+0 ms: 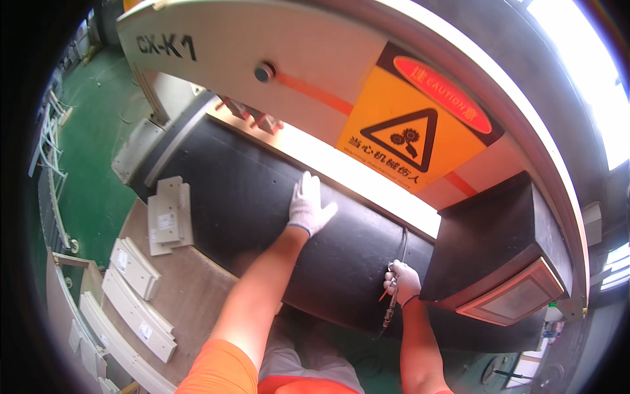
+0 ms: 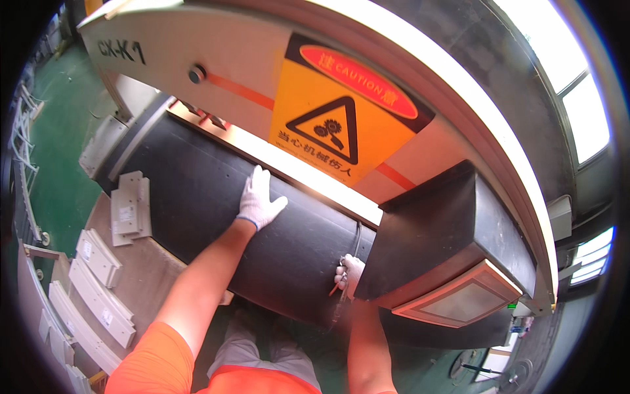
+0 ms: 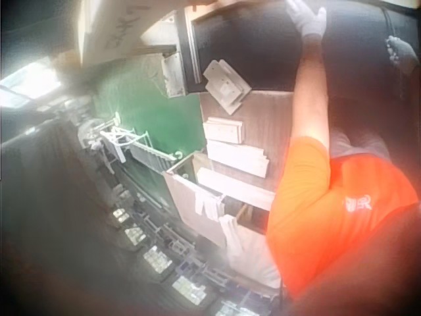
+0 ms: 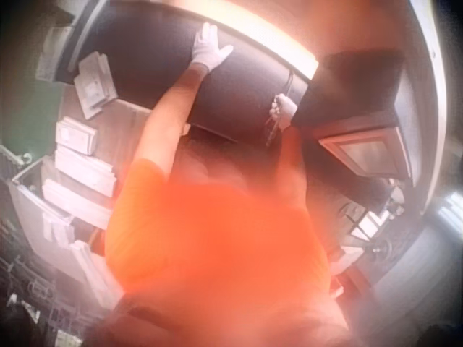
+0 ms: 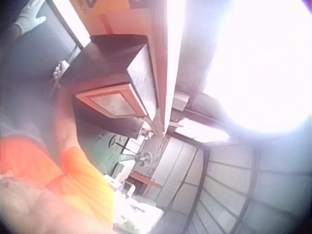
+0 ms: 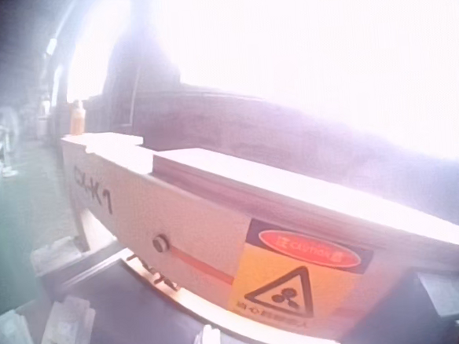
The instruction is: The person places rectangular boards into an industrial processing machine, monitors the machine interface, and removes the finished components.
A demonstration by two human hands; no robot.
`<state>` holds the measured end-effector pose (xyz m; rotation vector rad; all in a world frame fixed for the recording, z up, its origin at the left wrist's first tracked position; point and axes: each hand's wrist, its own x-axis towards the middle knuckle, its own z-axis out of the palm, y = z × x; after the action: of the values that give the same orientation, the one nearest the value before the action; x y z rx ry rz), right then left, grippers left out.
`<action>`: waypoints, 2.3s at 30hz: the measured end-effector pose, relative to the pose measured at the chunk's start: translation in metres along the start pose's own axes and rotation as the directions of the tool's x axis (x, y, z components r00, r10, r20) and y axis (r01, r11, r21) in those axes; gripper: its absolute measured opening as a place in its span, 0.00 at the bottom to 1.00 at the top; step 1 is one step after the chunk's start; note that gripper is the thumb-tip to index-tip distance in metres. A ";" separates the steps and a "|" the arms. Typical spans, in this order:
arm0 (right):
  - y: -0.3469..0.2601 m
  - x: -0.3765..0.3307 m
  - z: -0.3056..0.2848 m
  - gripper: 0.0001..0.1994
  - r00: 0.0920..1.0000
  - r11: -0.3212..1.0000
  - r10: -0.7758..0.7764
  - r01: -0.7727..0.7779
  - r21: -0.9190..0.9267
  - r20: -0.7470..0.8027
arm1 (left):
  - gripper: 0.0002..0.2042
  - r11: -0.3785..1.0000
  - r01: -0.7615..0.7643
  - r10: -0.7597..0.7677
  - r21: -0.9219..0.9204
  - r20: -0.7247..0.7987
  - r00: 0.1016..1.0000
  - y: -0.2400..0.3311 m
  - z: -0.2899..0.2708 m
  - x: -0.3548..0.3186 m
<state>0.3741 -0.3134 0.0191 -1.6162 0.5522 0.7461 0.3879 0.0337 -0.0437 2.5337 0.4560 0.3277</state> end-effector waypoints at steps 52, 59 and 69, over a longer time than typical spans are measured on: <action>-0.161 0.134 0.291 0.43 0.566 0.391 -0.800 0.742 -0.544 0.197 | 0.27 -0.074 0.378 -0.460 -0.923 0.368 0.808 -0.046 -0.094 -0.212; -0.215 0.177 0.314 0.53 0.624 -0.066 -0.716 0.384 -0.921 0.312 | 0.28 -0.148 0.281 -0.439 -0.948 0.318 0.840 -0.051 -0.082 -0.225; -0.208 0.141 0.325 0.53 0.627 -0.103 -0.695 0.395 -0.913 0.350 | 0.28 -0.162 0.313 -0.389 -0.936 0.351 0.851 -0.055 -0.089 -0.221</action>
<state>0.5655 0.0495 0.0298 -2.9034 -0.7751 0.0802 0.1434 0.0347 -0.0306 0.7665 0.5957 0.3161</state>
